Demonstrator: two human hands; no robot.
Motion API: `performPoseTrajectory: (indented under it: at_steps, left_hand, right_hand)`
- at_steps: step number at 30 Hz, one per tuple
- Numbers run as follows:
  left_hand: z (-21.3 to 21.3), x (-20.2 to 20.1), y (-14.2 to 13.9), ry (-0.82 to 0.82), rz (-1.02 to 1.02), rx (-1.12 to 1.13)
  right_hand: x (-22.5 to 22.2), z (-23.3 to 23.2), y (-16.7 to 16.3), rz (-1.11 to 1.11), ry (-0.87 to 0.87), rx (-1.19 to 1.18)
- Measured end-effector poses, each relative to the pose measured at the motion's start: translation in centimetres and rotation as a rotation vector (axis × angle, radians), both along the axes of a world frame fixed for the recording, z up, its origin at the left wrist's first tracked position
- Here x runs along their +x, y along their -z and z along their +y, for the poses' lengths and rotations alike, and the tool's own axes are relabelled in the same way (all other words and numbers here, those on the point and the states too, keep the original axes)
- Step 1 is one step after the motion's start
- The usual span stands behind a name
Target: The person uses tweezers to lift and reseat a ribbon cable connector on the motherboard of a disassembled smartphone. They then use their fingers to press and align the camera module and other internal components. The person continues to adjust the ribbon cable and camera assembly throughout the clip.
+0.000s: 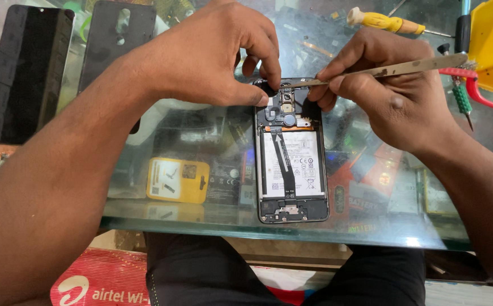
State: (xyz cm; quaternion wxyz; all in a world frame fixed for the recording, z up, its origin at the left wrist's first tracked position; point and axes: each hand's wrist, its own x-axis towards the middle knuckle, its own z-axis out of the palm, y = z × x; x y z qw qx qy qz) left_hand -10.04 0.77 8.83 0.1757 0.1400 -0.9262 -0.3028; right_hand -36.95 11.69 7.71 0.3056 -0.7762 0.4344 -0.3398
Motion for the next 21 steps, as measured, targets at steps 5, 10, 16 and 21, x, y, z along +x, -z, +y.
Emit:
performPoseTrajectory:
  at_steps: [5, 10, 16, 21]
  left_hand:
    - [0.0, 0.1, -0.1, 0.003, 0.0, 0.013]
    - [0.1, 0.0, -0.1, -0.015, -0.011, 0.007]
    - [0.4, 0.1, -0.2, -0.056, -0.045, 0.025]
    - [0.4, 0.3, -0.4, -0.015, -0.001, 0.005]
  right_hand:
    - [0.3, -0.2, -0.1, -0.095, -0.002, 0.06]
    - [0.7, -0.2, -0.2, -0.128, 0.04, 0.109]
    - [1.1, -0.2, -0.1, -0.219, 0.067, 0.15]
    - [0.8, -0.2, 0.6, -0.272, 0.089, 0.202]
